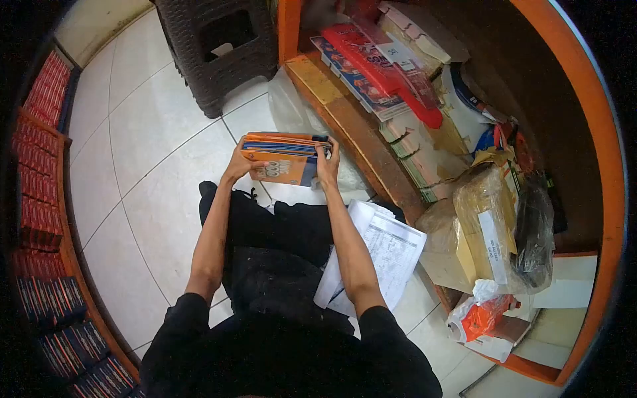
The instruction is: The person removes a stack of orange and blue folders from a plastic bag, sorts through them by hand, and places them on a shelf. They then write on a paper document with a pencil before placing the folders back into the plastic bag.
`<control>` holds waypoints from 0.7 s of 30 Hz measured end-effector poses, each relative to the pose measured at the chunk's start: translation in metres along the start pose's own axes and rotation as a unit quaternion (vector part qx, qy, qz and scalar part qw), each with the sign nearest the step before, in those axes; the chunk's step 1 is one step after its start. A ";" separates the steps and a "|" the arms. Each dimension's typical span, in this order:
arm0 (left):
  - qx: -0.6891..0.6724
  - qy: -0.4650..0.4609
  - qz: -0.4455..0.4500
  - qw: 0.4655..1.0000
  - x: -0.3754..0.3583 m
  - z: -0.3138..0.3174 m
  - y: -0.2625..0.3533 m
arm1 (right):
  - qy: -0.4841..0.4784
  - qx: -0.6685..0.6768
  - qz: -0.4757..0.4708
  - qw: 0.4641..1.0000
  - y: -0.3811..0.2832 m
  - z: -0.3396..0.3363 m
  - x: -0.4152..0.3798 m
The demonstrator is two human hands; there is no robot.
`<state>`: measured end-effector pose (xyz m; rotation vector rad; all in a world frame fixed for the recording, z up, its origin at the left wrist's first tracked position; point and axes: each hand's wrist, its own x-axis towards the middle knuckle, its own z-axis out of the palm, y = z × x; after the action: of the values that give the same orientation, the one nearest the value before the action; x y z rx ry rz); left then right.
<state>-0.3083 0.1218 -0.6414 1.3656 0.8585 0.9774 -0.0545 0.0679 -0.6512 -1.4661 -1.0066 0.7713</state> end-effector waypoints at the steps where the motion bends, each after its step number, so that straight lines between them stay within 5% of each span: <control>1: -0.010 0.005 -0.026 1.000 -0.002 0.000 0.003 | 0.013 0.009 0.010 1.000 0.000 0.005 -0.001; 8: -0.012 0.077 -0.015 0.997 0.002 0.014 -0.015 | -0.013 0.189 0.042 0.981 0.014 0.020 -0.018; 12: 0.018 0.060 0.049 0.997 0.000 0.007 -0.005 | -0.049 0.111 0.064 0.990 -0.020 0.009 -0.025; 16: -0.112 0.171 0.031 0.978 0.001 0.010 0.012 | 0.025 0.049 -0.068 0.996 -0.027 0.005 -0.010; 21: -0.052 0.182 0.069 0.979 0.018 0.010 -0.013 | 0.003 0.037 0.031 0.999 -0.026 0.014 -0.007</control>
<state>-0.2916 0.1347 -0.6531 1.1868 0.9770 1.3901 -0.0743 0.0670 -0.6280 -1.4400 -0.9227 0.8400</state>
